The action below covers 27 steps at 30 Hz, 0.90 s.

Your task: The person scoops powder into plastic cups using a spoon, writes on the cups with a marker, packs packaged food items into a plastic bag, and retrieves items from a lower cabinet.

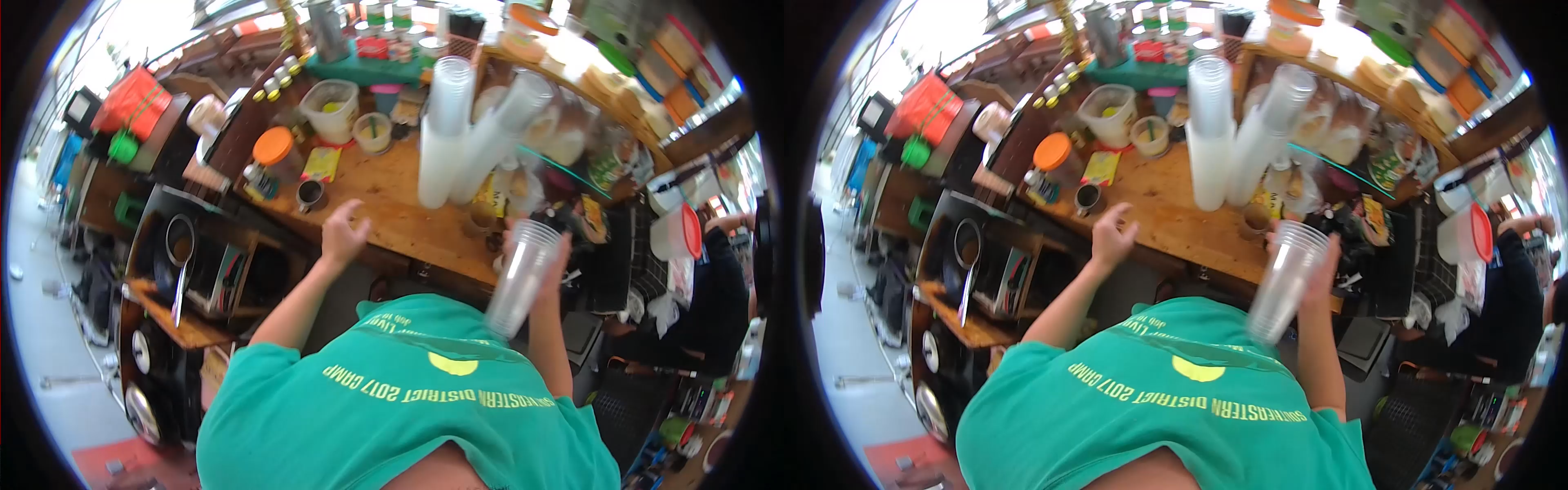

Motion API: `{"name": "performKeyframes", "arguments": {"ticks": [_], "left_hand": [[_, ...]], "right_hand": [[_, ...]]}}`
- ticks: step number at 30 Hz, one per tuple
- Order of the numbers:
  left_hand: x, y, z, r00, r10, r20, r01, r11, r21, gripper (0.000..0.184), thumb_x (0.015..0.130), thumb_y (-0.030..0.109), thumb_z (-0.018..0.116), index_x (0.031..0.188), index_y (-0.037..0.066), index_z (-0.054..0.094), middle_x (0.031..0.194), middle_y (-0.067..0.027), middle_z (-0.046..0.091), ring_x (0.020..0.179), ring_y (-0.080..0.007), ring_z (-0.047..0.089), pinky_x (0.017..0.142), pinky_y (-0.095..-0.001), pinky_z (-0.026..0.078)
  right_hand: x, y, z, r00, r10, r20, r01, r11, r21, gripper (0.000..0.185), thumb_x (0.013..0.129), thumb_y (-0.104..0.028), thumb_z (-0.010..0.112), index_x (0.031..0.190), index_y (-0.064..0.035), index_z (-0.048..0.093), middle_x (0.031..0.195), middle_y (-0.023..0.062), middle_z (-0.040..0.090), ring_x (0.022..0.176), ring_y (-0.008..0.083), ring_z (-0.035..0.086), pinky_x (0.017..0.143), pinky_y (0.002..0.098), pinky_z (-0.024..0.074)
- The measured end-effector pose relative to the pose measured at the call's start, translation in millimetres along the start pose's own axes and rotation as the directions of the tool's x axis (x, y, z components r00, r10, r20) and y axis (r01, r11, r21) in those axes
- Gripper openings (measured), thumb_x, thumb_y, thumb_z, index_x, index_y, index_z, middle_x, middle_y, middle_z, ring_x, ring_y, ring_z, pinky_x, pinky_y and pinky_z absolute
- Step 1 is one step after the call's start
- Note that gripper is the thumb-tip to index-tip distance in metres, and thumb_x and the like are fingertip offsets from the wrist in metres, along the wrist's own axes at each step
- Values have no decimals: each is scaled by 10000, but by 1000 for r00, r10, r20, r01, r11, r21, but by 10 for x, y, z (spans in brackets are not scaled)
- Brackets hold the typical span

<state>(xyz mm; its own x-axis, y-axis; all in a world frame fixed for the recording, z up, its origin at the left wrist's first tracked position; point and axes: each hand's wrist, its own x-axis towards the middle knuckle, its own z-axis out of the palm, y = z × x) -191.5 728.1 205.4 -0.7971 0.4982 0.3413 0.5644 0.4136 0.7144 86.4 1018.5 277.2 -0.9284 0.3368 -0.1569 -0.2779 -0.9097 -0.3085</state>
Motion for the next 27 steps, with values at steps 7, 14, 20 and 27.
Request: {"name": "performKeyframes", "arguments": {"ticks": [7,14,20,27], "left_hand": [[366,-1602,-99,535,-802,-267,844,491,216,629,797,301,752,1355,102,542,1294,-157,656,1162,-349,641,991,-461,504],[445,-2402,11,785,-608,-119,617,749,239,309,860,331,740,894,24,739,927,-201,733,946,-366,705,820,-448,528],[176,-1858,334,937,-341,-70,348,926,150,316,845,328,747,829,14,727,735,-181,699,676,-323,690,636,-434,502],[97,-1077,1274,900,-355,253,370,929,-12,303,830,288,759,844,-13,728,699,-148,703,641,-231,683,623,-389,523]], "right_hand": [[-688,-172,-392,968,-243,69,244,970,-1,1258,670,-767,759,1557,-33,254,1403,193,510,1205,342,559,1021,470,504],[-1133,-237,-473,945,-325,-28,326,945,32,1196,695,-696,801,1570,-95,250,1430,168,494,1224,348,540,1002,486,479],[-1286,-282,-402,934,-353,50,352,936,21,1208,720,-647,813,1581,-69,194,1459,166,478,1213,353,554,999,506,467],[-1009,-242,-383,955,-286,80,287,958,-5,1273,688,-657,828,1571,-6,184,1467,181,483,1191,356,601,1005,501,457]]}}
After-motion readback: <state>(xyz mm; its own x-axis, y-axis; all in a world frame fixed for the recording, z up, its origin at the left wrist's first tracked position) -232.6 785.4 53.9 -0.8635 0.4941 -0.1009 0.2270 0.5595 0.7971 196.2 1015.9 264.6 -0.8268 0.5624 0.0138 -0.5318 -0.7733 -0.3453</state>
